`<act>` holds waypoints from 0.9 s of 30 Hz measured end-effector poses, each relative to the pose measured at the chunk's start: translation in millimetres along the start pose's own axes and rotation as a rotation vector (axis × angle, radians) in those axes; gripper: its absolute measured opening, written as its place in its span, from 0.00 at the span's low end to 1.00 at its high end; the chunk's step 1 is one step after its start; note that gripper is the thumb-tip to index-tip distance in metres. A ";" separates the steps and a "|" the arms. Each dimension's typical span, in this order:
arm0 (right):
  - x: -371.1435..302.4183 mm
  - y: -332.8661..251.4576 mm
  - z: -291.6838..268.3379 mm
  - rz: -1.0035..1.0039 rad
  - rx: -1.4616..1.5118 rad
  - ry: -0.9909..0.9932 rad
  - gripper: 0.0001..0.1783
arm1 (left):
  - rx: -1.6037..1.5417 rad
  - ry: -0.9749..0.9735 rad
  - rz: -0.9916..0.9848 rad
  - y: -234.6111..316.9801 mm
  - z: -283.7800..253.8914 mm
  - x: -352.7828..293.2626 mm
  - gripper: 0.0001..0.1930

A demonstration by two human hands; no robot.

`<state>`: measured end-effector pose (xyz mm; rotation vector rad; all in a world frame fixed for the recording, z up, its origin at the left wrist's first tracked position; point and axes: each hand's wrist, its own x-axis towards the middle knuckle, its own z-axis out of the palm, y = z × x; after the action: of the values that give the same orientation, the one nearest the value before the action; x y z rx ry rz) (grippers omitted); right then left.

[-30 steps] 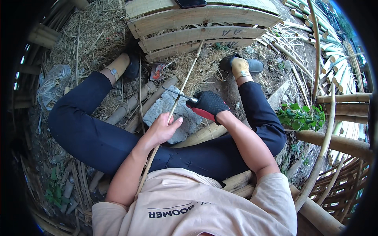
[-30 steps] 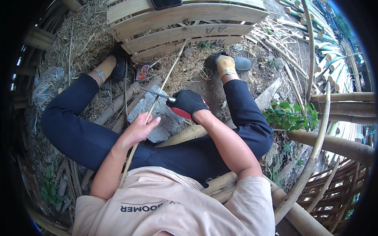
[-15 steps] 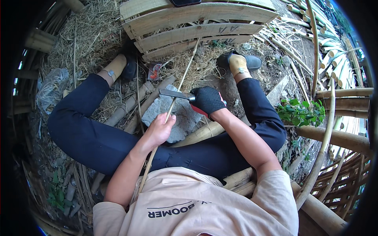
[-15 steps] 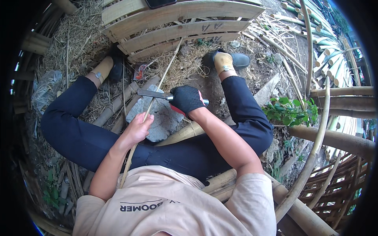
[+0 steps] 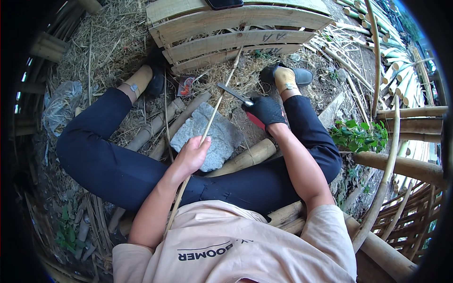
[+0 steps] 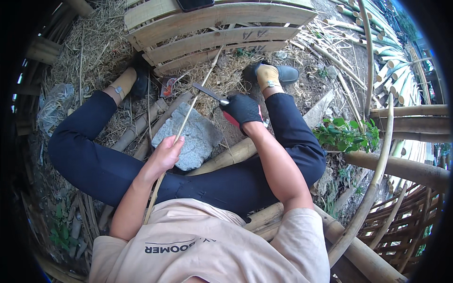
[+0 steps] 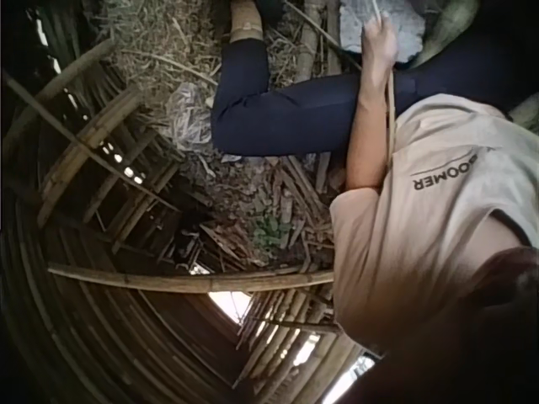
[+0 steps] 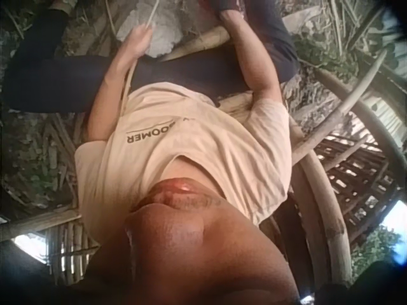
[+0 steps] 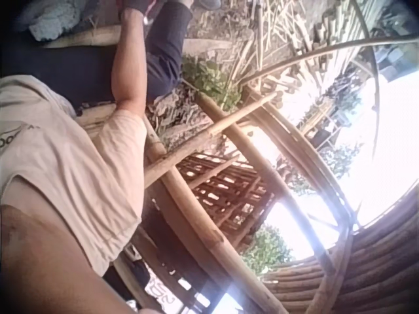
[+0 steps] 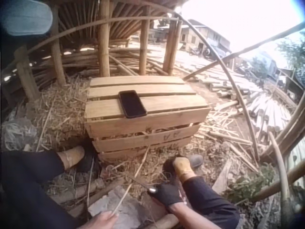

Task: The person is shaving a thin wooden rod with a small knife while sitting on the ground.

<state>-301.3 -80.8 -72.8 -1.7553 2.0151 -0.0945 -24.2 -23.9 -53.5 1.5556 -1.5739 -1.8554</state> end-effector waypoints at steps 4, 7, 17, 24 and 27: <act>-17.2 -28.8 -5.3 -0.134 0.036 -0.099 0.20 | 0.125 0.056 -0.013 8.9 3.3 1.7 0.20; -22.0 -37.0 3.2 -0.203 0.068 -0.133 0.21 | 0.231 0.081 0.006 6.1 1.4 1.9 0.20; -10.9 -30.3 17.7 -0.191 -0.003 -0.096 0.15 | 0.367 0.129 0.095 3.4 5.6 0.0 0.18; -0.9 -25.2 21.5 -0.187 -0.039 -0.011 0.13 | 0.307 0.127 0.104 11.5 3.9 0.2 0.20; 1.4 -29.1 17.2 -0.213 -0.056 0.019 0.13 | 0.323 0.132 0.102 15.5 -0.5 0.2 0.20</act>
<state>-268.0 -83.3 -78.5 -2.0077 1.8538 -0.1244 -30.3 -30.2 -40.7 1.6505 -1.9223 -1.4678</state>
